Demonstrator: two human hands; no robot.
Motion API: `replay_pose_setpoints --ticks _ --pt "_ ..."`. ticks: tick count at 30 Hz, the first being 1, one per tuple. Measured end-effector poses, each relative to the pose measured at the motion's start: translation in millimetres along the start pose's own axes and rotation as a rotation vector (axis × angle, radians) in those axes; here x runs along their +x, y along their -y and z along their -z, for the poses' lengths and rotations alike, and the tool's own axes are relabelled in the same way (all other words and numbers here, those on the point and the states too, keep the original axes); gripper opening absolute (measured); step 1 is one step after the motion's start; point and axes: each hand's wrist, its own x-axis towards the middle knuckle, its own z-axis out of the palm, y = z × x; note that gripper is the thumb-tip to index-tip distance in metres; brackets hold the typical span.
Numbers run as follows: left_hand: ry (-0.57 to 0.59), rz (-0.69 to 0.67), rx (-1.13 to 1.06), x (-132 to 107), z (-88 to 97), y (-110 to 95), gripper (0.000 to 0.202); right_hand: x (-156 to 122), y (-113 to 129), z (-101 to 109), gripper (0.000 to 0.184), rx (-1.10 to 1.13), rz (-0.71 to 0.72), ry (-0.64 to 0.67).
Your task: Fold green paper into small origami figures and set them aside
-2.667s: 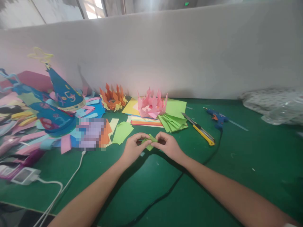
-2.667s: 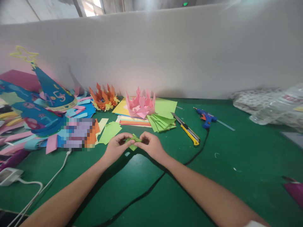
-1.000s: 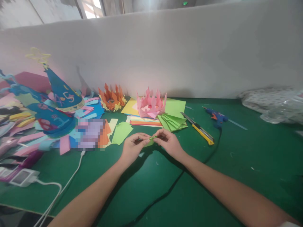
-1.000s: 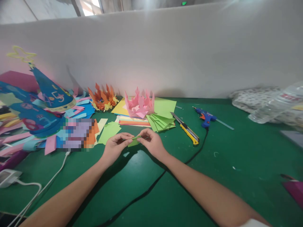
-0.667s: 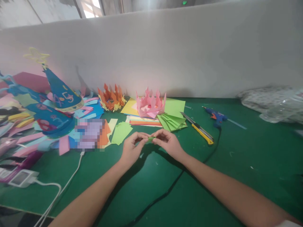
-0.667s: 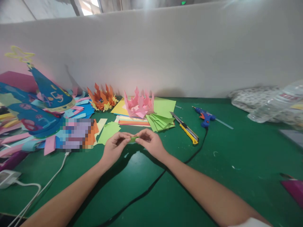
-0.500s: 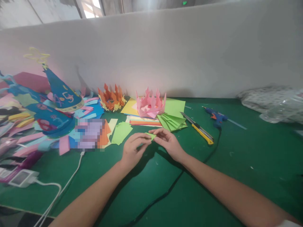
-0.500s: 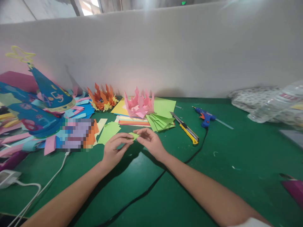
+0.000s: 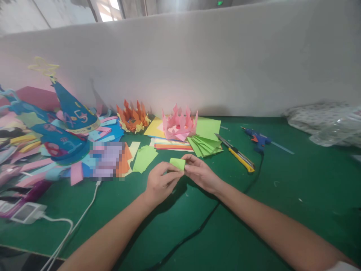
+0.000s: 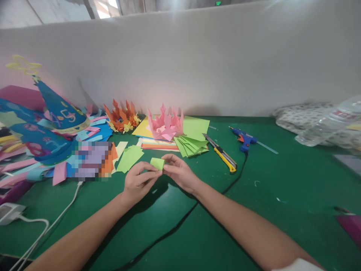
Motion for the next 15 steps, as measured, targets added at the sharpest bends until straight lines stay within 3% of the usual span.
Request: replay_pose_setpoints --ticks 15 --pt "0.015 -0.083 0.033 -0.6 -0.8 1.3 0.012 0.5 -3.4 1.7 0.026 -0.067 0.031 -0.035"
